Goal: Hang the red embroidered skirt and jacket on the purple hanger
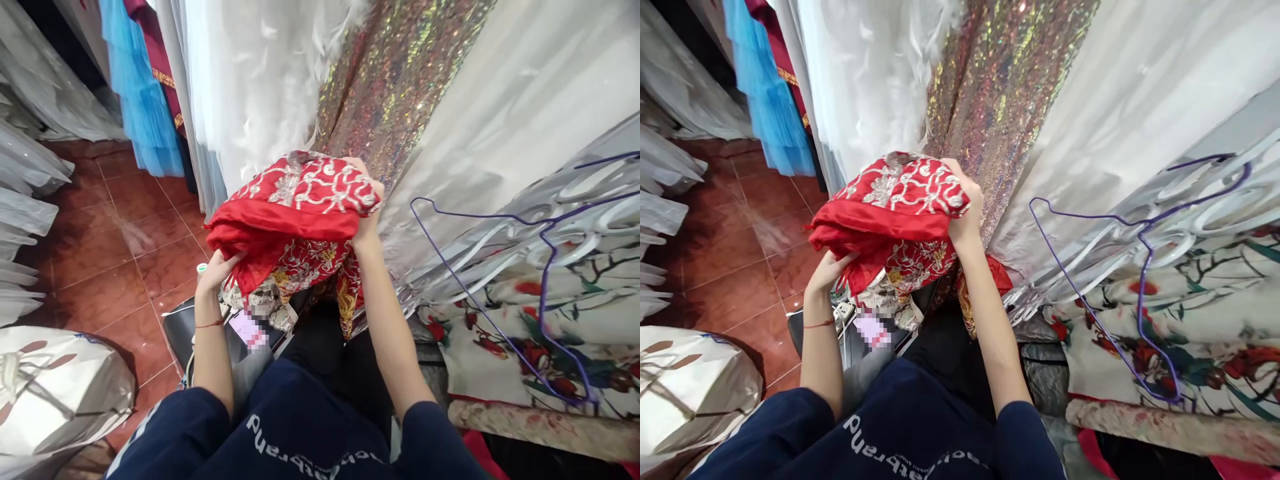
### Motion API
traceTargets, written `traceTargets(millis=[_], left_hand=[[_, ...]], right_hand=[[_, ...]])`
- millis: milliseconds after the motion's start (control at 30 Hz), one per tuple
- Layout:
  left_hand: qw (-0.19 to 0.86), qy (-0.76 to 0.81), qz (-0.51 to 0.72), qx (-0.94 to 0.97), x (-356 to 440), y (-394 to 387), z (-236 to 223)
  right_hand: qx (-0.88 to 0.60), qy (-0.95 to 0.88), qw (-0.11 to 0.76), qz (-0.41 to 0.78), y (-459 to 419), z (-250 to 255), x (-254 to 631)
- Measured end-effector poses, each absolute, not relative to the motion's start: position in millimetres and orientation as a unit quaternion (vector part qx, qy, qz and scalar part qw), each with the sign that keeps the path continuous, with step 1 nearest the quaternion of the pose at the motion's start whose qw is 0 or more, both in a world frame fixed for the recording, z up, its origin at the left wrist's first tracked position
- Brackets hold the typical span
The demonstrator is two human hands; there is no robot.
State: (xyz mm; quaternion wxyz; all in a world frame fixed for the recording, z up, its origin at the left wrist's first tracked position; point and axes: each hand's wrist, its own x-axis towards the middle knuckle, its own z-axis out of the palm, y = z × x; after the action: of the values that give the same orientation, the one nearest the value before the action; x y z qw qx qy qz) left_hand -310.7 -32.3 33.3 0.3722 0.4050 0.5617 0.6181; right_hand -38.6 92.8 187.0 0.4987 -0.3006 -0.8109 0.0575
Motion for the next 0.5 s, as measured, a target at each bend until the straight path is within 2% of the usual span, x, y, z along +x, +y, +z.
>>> traceTargets(millis=[133, 233, 367, 500], left_hand=[[0.227, 0.546, 0.692, 0.414, -275.3, -24.7, 76.6], [0.117, 0.523, 0.7, 0.472, -234.7, -17.9, 116.6], [0.003, 0.527, 0.62, 0.582, -160.5, -4.9, 147.9], [-0.056, 0.547, 0.495, 0.673, -89.6, 12.6, 143.3]], right_hand=[[-0.301, -0.685, 0.663, 0.012, 86.1, 213.0, 24.5], [-0.315, -0.639, 0.699, -0.062, 65.6, 217.8, 78.3], [-0.385, -0.642, 0.653, -0.114, 18.5, 186.2, 129.6], [-0.486, -0.689, 0.52, -0.133, -24.4, 125.3, 151.7]])
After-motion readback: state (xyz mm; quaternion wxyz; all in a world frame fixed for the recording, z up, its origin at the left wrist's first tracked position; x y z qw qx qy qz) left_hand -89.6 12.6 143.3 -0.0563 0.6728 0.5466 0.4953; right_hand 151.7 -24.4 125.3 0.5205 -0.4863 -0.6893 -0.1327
